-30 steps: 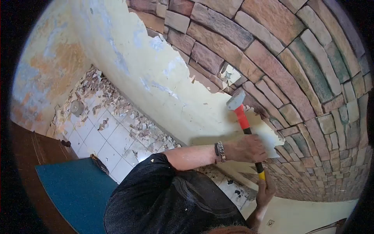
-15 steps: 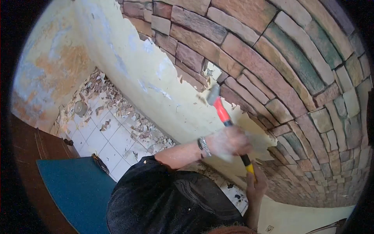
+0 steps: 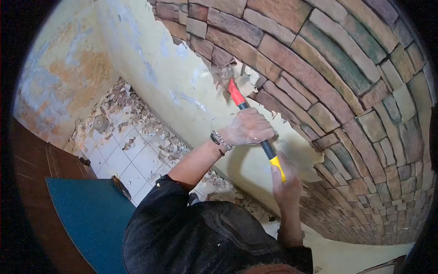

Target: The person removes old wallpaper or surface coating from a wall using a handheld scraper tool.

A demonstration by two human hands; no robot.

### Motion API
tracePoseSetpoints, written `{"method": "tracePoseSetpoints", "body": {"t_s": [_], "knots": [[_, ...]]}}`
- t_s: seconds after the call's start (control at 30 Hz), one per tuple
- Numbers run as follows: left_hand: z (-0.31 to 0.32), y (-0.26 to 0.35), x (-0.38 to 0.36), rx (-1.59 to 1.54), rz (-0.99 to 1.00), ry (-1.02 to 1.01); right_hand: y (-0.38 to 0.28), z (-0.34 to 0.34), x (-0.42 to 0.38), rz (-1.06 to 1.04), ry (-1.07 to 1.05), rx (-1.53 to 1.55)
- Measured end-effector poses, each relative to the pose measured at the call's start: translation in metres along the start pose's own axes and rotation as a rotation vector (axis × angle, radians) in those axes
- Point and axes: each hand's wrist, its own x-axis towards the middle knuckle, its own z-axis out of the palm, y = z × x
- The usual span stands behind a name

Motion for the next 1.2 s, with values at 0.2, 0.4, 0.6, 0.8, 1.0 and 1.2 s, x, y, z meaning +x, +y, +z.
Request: {"method": "tracePoseSetpoints", "body": {"t_s": [0.2, 0.4, 0.6, 0.8, 1.0, 1.2], "knots": [[0.016, 0.026, 0.013, -0.109, -0.031, 0.116, 0.012, -0.023, -0.027, -0.085, 0.111, 0.059], [0.011, 0.017, 0.018, -0.094, 0.164, 0.027, 0.002, -0.023, -0.031, 0.033, 0.073, 0.072], [0.018, 0.048, 0.011, -0.109, 0.091, 0.017, 0.011, -0.029, -0.057, 0.151, -0.023, 0.084], [-0.009, 0.052, 0.021, -0.005, 0.041, 0.143, 0.009, -0.040, -0.058, -0.038, 0.051, 0.138], [0.011, 0.024, 0.018, -0.073, 0.055, 0.116, -0.004, -0.029, -0.033, 0.043, 0.145, 0.139], [-0.001, -0.003, 0.009, -0.024, -0.036, 0.134, -0.007, -0.021, 0.011, 0.031, 0.113, 0.090]]}}
